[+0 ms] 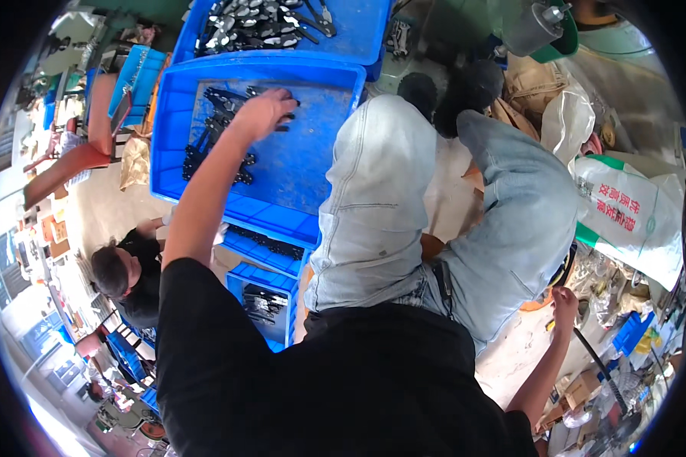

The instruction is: The person assembles plier components by taking metal handles and rivets from containers, inserting the rivets into the handles, and fastening them together using a riveting machine before placing the assembled parts into a bin.

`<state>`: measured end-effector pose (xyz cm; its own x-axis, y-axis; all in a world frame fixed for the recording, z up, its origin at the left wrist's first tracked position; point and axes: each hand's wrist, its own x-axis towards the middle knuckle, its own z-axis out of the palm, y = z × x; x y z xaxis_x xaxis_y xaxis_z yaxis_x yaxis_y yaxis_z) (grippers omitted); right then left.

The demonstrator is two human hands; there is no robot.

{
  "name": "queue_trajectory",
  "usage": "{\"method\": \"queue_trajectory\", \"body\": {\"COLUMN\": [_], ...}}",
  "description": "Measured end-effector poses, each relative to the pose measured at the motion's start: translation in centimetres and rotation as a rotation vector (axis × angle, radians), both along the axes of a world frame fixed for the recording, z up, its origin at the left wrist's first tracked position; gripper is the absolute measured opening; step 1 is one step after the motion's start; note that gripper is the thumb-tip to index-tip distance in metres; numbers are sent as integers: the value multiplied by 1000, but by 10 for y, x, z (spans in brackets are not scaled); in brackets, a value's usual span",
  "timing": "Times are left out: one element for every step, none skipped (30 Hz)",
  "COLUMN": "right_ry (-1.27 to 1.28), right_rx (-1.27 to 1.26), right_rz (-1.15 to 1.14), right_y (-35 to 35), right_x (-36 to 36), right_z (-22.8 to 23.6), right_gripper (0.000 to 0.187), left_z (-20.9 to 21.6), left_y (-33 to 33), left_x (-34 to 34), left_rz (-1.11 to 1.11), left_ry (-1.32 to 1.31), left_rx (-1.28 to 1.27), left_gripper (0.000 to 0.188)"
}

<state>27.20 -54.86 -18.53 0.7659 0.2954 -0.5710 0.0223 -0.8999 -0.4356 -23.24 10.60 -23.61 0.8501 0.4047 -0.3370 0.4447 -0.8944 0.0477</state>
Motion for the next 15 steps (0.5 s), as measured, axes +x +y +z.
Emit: {"method": "queue_trajectory", "body": {"right_ry": [20,-10,-33,-51,-52,-77,-86,-93,-93,-70,-47,-50,-79,-107,-40], "right_rx": [-3,14,53,101,124,139,134,135,153,178,200,206,256,301,284], "right_rz": [2,38,51,69,76,108,84,66,60,79,98,90,113,134,119], "right_y": [-6,-8,-6,-2,0,-4,-5,-1,4,8,10,11,10,12,15], "right_x": [4,5,2,1,3,10,8,5,3,2,3,4,4,2,6], "right_z": [-3,-7,-8,-11,-12,-21,-21,-19,-20,-20,-21,-27,-34,-35,-35], "right_gripper": [21,18,17,16,15,15,15,15,15,14,13,13,12,10,9], "left_z": [6,17,37,51,59,67,82,95,107,117,128,135,137,141,144], "left_y": [-10,-22,-33,-44,-51,-60,-73,-86,-96,-107,-119,-129,-135,-142,-149], "left_x": [3,3,6,3,-3,-11,-5,-6,-7,-7,-3,0,2,7,13], "left_rz": [33,67,165,378,571,759,910,1001,937,868,843,816,739,732,695], "left_ry": [-188,-370,-529,-722,-940,-1158,-1295,-1397,-1534,-1663,-1741,-1817,-1818,-1809,-1812], "left_rx": [18,42,-51,-111,-272,-438,-627,-701,-833,-973,-1025,-1083,-1158,-1168,-1190], "left_gripper": [25,25,25,19,16,14,13,13,13,15,17,20,30,46,54]}}
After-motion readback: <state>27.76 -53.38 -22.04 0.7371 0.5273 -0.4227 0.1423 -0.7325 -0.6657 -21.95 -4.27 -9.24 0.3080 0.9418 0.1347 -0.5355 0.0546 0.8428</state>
